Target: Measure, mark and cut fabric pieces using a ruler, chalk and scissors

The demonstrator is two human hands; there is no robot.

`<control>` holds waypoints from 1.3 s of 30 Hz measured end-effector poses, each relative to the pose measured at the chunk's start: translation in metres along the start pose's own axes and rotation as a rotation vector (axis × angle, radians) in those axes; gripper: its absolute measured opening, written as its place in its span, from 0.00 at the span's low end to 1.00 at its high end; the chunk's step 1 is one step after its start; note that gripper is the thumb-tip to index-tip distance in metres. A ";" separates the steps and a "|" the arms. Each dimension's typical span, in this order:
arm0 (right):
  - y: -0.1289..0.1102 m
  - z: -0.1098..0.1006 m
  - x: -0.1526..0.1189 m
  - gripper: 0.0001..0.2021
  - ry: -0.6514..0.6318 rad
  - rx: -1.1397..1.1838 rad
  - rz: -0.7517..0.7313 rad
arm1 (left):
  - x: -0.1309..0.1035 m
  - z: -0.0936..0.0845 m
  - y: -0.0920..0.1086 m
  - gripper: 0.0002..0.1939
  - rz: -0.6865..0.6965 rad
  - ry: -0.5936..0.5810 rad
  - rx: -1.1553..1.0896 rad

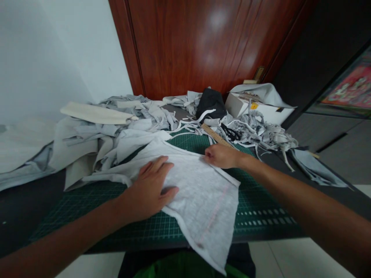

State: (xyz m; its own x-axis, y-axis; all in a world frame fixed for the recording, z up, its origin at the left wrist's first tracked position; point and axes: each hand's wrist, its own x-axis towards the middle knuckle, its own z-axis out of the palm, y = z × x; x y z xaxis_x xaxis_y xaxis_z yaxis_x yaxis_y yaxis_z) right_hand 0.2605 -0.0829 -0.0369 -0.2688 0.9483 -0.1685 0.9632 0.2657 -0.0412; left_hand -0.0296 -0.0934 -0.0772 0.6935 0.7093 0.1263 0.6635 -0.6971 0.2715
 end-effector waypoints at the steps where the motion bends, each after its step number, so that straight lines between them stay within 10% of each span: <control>1: -0.001 0.001 -0.008 0.16 -0.008 -0.015 0.022 | 0.005 -0.001 0.000 0.30 -0.045 -0.001 0.008; 8: -0.030 -0.002 -0.048 0.14 -0.164 -0.084 0.064 | 0.052 0.009 0.022 0.32 -0.376 0.024 -0.112; 16: -0.040 -0.020 -0.023 0.15 -0.029 -0.146 0.199 | 0.091 0.023 -0.004 0.32 0.010 0.023 0.116; 22: -0.053 -0.004 0.009 0.04 0.375 0.257 -0.432 | 0.122 0.010 -0.046 0.36 0.083 -0.110 0.214; 27: -0.037 0.018 0.005 0.13 0.156 0.389 -0.544 | 0.122 0.012 -0.046 0.34 0.095 -0.082 0.214; 39: 0.012 0.000 -0.046 0.53 -0.170 0.252 -0.168 | 0.115 0.009 -0.042 0.23 0.358 0.078 0.199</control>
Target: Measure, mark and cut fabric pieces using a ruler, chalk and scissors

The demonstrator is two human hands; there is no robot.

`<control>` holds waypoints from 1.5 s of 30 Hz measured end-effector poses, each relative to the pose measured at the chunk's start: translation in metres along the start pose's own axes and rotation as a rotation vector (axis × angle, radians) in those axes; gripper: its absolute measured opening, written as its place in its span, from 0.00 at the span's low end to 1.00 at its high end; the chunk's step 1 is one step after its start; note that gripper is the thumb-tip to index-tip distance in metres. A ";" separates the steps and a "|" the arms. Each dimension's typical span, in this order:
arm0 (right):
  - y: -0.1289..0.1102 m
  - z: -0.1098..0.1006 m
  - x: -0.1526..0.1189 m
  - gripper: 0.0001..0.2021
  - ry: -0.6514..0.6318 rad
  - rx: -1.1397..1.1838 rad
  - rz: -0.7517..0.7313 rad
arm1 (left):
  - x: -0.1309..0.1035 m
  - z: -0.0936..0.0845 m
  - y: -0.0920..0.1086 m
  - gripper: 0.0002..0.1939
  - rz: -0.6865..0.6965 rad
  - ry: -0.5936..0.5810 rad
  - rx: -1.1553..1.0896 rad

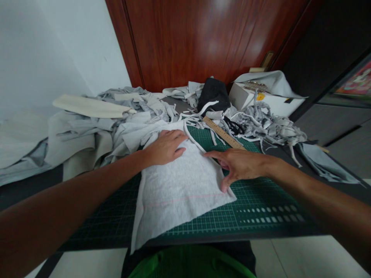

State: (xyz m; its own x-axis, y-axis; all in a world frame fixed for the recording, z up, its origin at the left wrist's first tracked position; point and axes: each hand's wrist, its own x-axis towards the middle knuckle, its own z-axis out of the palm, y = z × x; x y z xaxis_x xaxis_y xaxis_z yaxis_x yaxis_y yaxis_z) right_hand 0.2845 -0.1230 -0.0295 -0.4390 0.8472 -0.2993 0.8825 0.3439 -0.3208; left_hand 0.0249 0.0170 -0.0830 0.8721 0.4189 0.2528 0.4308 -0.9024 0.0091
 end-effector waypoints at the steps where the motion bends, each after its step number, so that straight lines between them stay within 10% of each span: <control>1: 0.000 -0.001 -0.002 0.55 -0.009 -0.022 0.013 | 0.002 -0.002 0.003 0.21 -0.008 -0.012 -0.021; 10: -0.047 0.015 -0.004 0.58 -0.063 -0.001 -0.037 | 0.043 0.003 0.039 0.18 -0.456 -0.019 -0.066; 25: -0.050 0.011 -0.032 0.69 -0.184 -0.078 0.204 | 0.028 0.013 0.037 0.53 -0.249 -0.162 0.000; 31: -0.046 0.017 -0.032 0.71 -0.172 -0.059 0.207 | 0.026 0.005 0.044 0.44 -0.194 -0.101 0.001; 36: -0.045 0.018 -0.031 0.72 -0.158 -0.063 0.217 | -0.013 -0.018 0.061 0.36 -0.107 -0.084 -0.052; 45: -0.039 0.031 -0.036 0.52 -0.061 -0.093 0.147 | -0.150 -0.046 0.055 0.60 -0.119 -0.240 -0.157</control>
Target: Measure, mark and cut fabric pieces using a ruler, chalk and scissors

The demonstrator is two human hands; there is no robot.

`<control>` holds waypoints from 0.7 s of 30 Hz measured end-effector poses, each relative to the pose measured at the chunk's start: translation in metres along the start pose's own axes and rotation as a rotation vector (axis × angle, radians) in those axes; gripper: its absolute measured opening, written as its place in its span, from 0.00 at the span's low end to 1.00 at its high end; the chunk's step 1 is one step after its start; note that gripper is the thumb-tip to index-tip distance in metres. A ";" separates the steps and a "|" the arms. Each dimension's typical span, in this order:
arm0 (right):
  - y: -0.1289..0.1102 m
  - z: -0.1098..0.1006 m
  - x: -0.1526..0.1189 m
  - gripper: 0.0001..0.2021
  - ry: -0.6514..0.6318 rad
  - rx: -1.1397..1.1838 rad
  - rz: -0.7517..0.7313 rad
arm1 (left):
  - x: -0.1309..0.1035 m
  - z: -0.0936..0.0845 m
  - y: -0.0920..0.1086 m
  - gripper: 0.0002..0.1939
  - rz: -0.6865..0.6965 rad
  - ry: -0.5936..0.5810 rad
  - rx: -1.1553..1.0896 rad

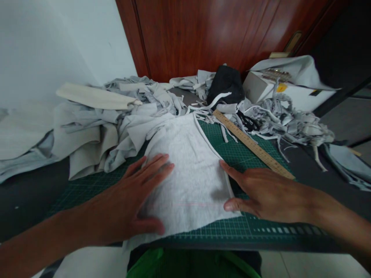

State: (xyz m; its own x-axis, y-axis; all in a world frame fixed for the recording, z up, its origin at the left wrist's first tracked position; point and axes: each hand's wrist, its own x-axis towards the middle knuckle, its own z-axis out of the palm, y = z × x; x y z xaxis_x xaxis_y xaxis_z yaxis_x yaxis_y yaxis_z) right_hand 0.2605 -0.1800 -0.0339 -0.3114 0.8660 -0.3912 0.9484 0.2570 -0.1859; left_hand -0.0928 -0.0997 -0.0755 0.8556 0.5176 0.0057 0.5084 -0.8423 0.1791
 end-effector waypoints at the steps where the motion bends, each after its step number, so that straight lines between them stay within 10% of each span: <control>1: 0.002 0.003 0.000 0.50 0.020 -0.005 -0.007 | -0.009 0.001 -0.004 0.60 -0.023 -0.004 0.003; 15: 0.018 0.010 -0.008 0.47 0.040 0.066 0.007 | -0.042 -0.019 -0.041 0.71 -0.204 -0.059 0.038; 21: 0.013 0.006 -0.007 0.46 0.022 0.066 0.008 | -0.025 -0.026 -0.033 0.38 -0.316 -0.004 0.122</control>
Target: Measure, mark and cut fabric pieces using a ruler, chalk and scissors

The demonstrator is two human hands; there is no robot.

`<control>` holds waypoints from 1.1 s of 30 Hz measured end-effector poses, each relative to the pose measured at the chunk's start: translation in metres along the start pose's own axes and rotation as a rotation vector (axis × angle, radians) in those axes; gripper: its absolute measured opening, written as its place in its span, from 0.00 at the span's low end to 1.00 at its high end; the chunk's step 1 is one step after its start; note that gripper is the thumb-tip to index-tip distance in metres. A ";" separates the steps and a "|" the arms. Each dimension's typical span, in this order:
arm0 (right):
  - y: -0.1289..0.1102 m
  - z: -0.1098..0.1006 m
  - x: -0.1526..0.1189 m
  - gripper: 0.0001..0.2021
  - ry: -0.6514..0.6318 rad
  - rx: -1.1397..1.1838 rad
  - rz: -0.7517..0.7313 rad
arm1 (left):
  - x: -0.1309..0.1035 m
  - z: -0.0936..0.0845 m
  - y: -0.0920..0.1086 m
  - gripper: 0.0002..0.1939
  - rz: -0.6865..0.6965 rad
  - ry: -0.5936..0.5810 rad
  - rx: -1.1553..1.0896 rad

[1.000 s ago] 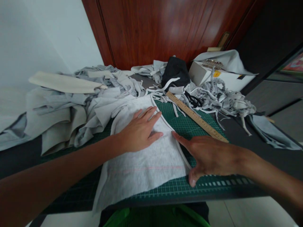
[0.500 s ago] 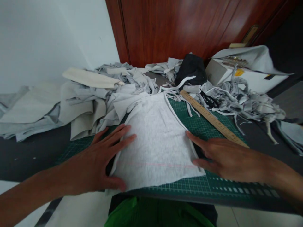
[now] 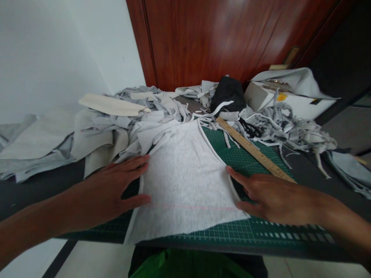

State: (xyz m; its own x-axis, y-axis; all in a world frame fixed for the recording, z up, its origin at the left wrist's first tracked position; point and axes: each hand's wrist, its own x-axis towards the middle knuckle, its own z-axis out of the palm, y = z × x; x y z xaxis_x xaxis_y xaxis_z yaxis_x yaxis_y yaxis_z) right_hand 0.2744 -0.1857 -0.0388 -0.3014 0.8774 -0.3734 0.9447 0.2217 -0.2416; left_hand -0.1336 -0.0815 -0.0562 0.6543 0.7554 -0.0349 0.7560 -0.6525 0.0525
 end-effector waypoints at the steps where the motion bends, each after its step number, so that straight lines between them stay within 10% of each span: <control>1: -0.002 -0.001 0.000 0.46 -0.006 -0.005 0.004 | 0.006 -0.002 0.005 0.33 -0.005 0.019 0.024; 11: -0.014 -0.004 -0.004 0.42 0.017 -0.041 -0.028 | 0.071 -0.013 0.053 0.09 0.021 0.146 0.321; 21: -0.030 0.007 -0.008 0.38 0.008 -0.138 -0.015 | 0.148 0.005 0.092 0.31 0.034 0.139 -0.047; 27: -0.025 0.015 -0.016 0.36 0.047 -0.084 -0.027 | 0.125 0.023 0.061 0.29 0.005 0.262 0.044; 33: -0.017 -0.030 0.020 0.31 0.095 -0.068 -0.018 | 0.108 0.038 0.061 0.32 -0.031 0.266 0.110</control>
State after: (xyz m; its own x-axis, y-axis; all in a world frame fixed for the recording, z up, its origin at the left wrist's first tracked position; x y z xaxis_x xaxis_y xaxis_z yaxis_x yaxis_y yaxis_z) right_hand 0.2560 -0.1588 -0.0151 -0.3077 0.9087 -0.2820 0.9469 0.2633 -0.1846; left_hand -0.0163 -0.0418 -0.0952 0.6148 0.7548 0.2286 0.7822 -0.6207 -0.0539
